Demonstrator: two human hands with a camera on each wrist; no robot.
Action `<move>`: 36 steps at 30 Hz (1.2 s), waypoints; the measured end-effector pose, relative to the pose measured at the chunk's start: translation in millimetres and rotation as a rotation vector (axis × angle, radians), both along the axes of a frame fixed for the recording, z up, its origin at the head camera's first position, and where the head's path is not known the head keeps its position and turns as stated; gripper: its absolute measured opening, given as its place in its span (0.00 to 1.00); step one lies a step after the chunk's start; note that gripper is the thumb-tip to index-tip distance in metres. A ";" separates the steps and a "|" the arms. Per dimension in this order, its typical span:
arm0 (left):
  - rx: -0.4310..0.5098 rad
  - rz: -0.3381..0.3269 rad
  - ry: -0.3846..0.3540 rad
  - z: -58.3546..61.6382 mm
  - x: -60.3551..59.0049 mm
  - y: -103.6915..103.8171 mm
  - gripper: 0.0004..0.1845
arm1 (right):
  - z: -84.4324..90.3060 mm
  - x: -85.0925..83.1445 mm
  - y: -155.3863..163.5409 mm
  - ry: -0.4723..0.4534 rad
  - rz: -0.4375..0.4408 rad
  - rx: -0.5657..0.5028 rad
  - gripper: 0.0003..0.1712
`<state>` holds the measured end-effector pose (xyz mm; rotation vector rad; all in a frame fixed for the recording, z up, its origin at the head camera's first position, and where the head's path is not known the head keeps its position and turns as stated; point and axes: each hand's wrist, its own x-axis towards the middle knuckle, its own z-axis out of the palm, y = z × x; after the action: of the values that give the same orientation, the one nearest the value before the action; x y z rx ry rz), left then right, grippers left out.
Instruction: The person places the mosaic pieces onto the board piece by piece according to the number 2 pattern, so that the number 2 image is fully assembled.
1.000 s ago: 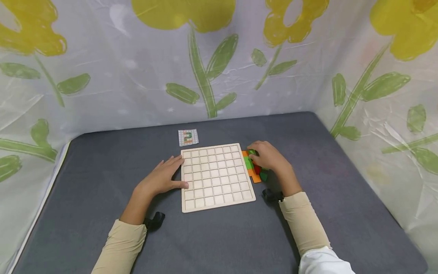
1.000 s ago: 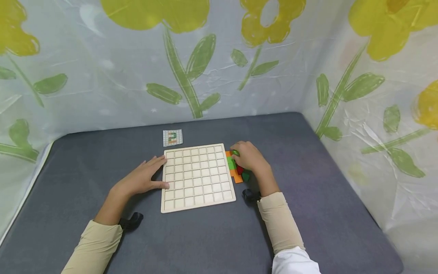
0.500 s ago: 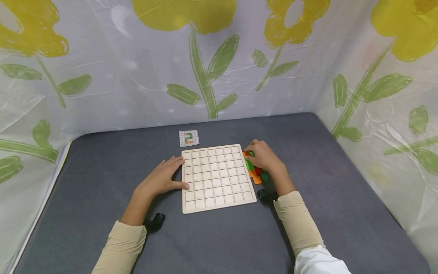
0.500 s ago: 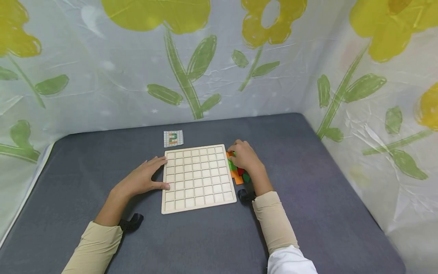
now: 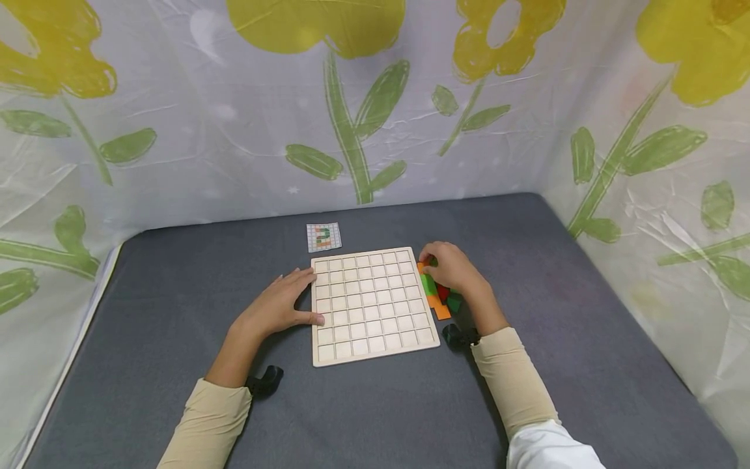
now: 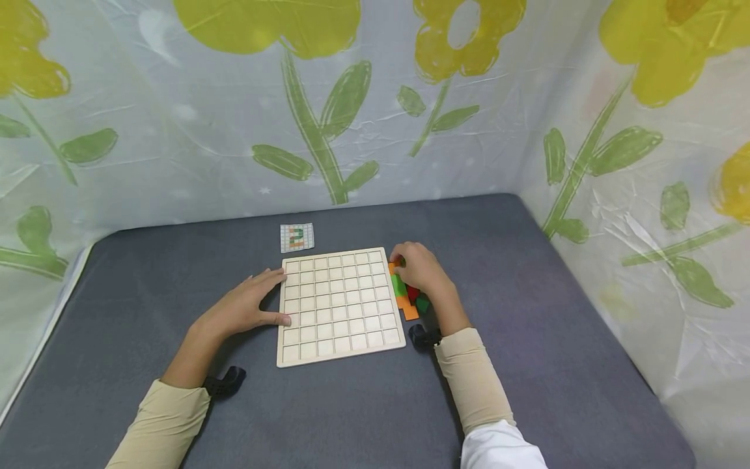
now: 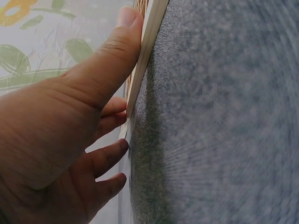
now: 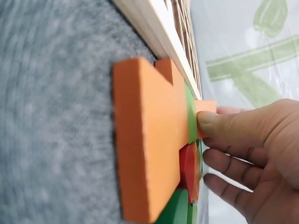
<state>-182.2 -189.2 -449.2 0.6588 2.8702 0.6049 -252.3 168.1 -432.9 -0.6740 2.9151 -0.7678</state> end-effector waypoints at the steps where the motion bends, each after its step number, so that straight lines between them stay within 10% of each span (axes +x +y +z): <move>1: 0.000 0.003 -0.002 0.0 -0.1 -0.2 0.53 | 0.0 -0.3 0.2 -0.004 -0.001 -0.014 0.07; 36: 0.013 0.013 -0.023 -0.3 0.3 -1.5 0.53 | 16.7 -14.5 -37.4 -0.331 0.001 -0.281 0.05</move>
<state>-181.9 -190.7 -449.5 0.6322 2.8540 0.6289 -266.8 130.7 -416.2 -0.5060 2.5339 -1.1776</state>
